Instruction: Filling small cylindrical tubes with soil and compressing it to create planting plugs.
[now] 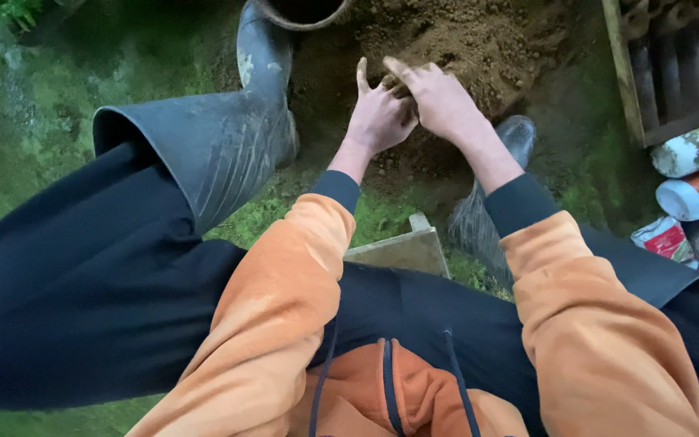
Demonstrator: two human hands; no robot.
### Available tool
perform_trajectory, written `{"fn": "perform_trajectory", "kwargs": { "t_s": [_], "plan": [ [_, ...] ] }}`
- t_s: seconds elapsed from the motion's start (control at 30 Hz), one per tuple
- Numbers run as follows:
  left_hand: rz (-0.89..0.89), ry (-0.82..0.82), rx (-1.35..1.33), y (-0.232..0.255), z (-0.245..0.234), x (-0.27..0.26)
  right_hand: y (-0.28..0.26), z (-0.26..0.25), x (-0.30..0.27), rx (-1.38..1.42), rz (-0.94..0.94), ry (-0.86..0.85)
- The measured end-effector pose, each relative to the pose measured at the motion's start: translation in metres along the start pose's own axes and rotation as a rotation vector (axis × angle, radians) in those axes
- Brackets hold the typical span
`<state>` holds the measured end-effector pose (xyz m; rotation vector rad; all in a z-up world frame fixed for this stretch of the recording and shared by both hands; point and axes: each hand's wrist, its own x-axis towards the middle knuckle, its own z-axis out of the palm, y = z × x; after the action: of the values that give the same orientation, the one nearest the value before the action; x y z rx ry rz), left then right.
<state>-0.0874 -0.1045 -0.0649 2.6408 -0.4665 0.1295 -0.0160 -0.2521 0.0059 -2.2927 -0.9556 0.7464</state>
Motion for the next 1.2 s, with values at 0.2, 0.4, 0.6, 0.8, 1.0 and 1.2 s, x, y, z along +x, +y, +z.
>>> {"fn": "perform_trajectory", "kwargs": {
  "t_s": [0.2, 0.4, 0.6, 0.8, 1.0, 1.2],
  "plan": [
    [0.020, 0.011, 0.001, -0.002, 0.002, -0.006, 0.004, 0.009, 0.008, -0.573, -0.027, -0.130],
    [-0.093, 0.017, 0.026, -0.003, -0.015, -0.024, 0.018, -0.014, 0.041, 0.055, -0.013, 0.022],
    [-0.172, 0.054, 0.077, -0.016, -0.018, -0.053, 0.048, 0.012, 0.084, -0.201, -0.165, 0.132],
    [-0.251, 0.012, 0.102, -0.023, -0.016, -0.061, 0.048, 0.068, 0.093, -0.503, -0.173, -0.213],
    [-0.218, 0.012, 0.051, -0.028, -0.009, -0.052, 0.057, 0.070, 0.073, -0.717, -0.361, 0.072],
    [-0.073, -0.061, -0.006, -0.026, -0.006, -0.019, 0.043, 0.028, 0.059, 0.051, -0.008, 0.038]
  ]
}}
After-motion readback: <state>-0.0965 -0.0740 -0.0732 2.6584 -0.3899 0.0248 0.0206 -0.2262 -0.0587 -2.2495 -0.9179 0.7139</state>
